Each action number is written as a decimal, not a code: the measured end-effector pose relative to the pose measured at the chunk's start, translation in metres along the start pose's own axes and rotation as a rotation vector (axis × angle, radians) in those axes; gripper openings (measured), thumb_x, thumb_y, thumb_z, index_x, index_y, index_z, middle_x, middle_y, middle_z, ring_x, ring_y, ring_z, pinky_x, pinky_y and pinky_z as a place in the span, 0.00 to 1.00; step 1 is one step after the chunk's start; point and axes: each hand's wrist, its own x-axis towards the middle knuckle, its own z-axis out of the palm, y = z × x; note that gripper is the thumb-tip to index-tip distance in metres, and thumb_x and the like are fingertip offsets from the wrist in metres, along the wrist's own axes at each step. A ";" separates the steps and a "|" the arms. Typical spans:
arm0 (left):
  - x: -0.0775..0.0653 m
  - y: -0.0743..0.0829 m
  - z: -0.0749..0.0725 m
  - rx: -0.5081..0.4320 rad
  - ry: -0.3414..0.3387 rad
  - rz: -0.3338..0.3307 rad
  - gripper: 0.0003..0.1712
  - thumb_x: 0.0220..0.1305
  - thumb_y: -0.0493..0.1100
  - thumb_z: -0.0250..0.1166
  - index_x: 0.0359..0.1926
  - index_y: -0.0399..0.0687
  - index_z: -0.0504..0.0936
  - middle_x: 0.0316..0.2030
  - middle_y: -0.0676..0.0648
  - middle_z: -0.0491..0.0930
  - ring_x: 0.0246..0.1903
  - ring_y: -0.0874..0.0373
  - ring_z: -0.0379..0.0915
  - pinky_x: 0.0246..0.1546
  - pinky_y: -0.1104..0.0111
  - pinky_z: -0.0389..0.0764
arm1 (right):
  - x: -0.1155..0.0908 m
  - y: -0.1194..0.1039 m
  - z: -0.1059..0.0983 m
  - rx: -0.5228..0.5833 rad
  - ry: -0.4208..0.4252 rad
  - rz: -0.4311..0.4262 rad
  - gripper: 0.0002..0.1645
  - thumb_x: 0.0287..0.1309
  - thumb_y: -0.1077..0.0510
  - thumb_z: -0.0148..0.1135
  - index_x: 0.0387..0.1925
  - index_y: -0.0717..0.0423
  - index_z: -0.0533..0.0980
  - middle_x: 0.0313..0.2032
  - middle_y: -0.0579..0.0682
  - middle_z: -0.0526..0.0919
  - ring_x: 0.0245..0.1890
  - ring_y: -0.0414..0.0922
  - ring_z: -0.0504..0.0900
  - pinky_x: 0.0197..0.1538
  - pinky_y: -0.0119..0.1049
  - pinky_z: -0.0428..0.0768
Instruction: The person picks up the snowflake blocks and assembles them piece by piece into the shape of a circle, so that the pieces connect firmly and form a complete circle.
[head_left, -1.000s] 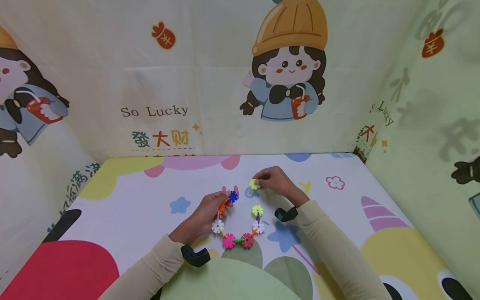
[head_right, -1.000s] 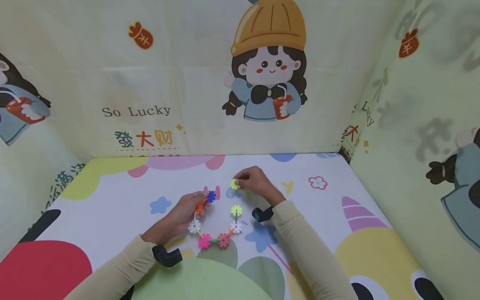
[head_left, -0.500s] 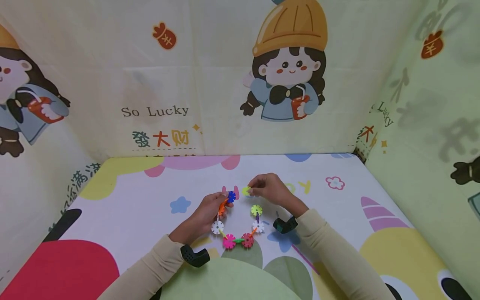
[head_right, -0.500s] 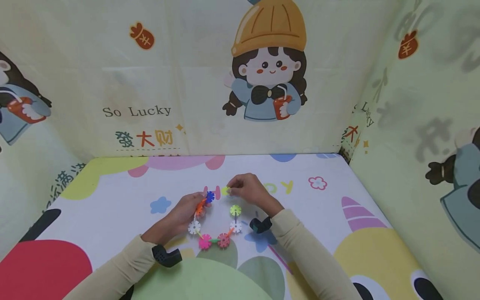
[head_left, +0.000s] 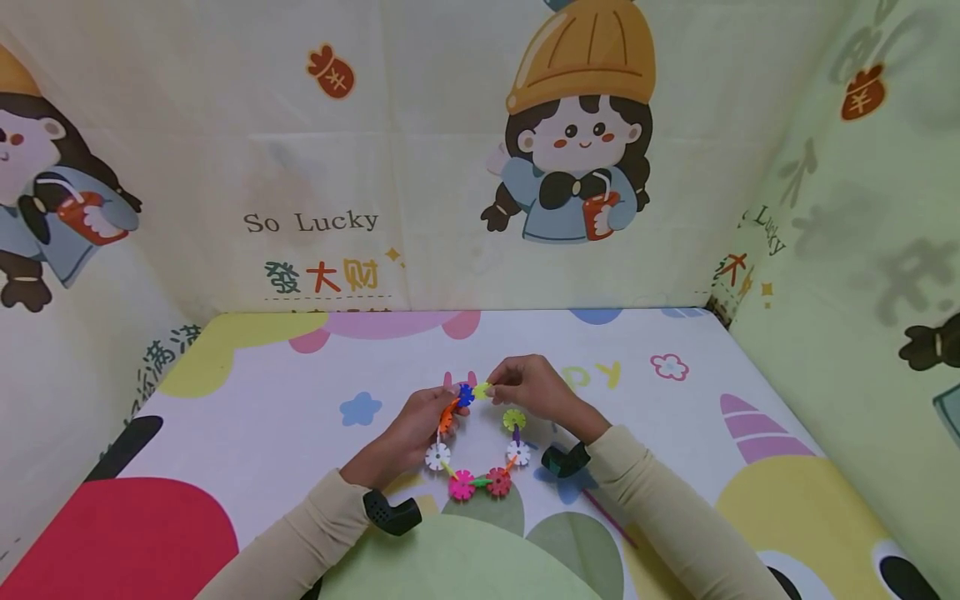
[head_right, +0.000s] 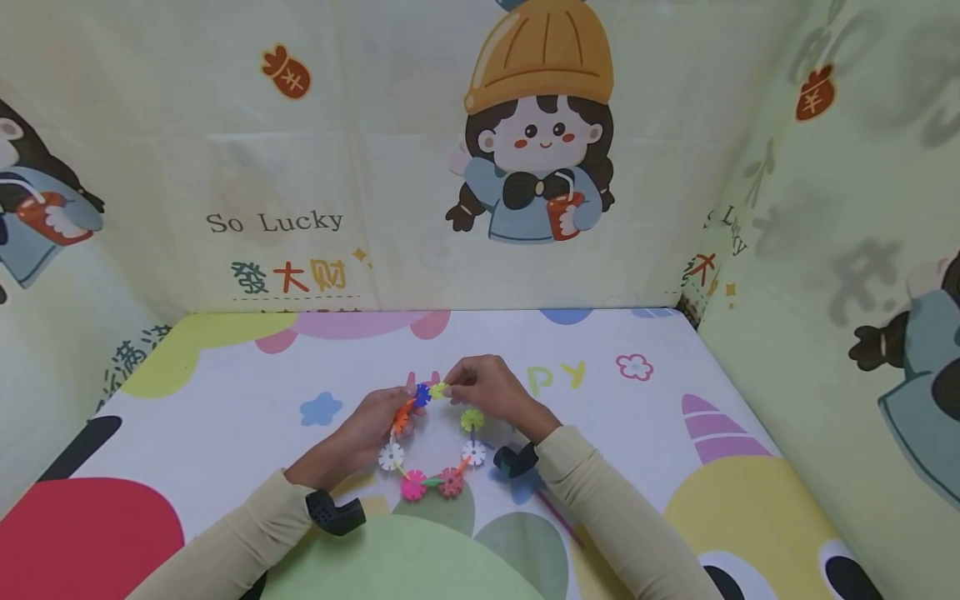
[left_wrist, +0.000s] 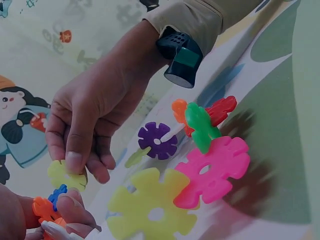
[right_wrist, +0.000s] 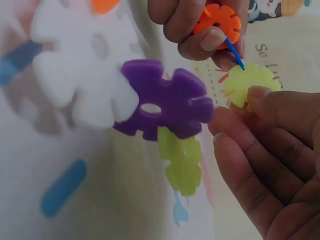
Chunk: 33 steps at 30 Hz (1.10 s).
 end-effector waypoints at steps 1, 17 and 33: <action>0.000 0.000 0.000 -0.004 -0.001 -0.001 0.19 0.77 0.44 0.48 0.55 0.34 0.74 0.36 0.42 0.78 0.20 0.60 0.66 0.23 0.74 0.71 | 0.000 0.000 0.000 -0.003 -0.005 0.000 0.03 0.57 0.66 0.67 0.34 0.60 0.81 0.29 0.47 0.84 0.28 0.42 0.85 0.36 0.34 0.82; 0.004 -0.002 0.005 -0.045 0.005 0.001 0.17 0.77 0.43 0.48 0.56 0.34 0.70 0.31 0.44 0.76 0.19 0.61 0.65 0.21 0.74 0.70 | -0.003 -0.004 0.004 -0.050 -0.035 -0.047 0.02 0.57 0.65 0.69 0.29 0.59 0.83 0.26 0.51 0.85 0.24 0.46 0.84 0.29 0.34 0.81; 0.004 -0.006 0.004 -0.033 0.008 0.006 0.22 0.77 0.43 0.48 0.65 0.34 0.65 0.35 0.42 0.76 0.18 0.61 0.65 0.21 0.74 0.71 | -0.015 0.002 -0.033 -0.305 -0.122 0.086 0.11 0.65 0.54 0.62 0.40 0.56 0.84 0.31 0.43 0.83 0.30 0.40 0.76 0.34 0.35 0.76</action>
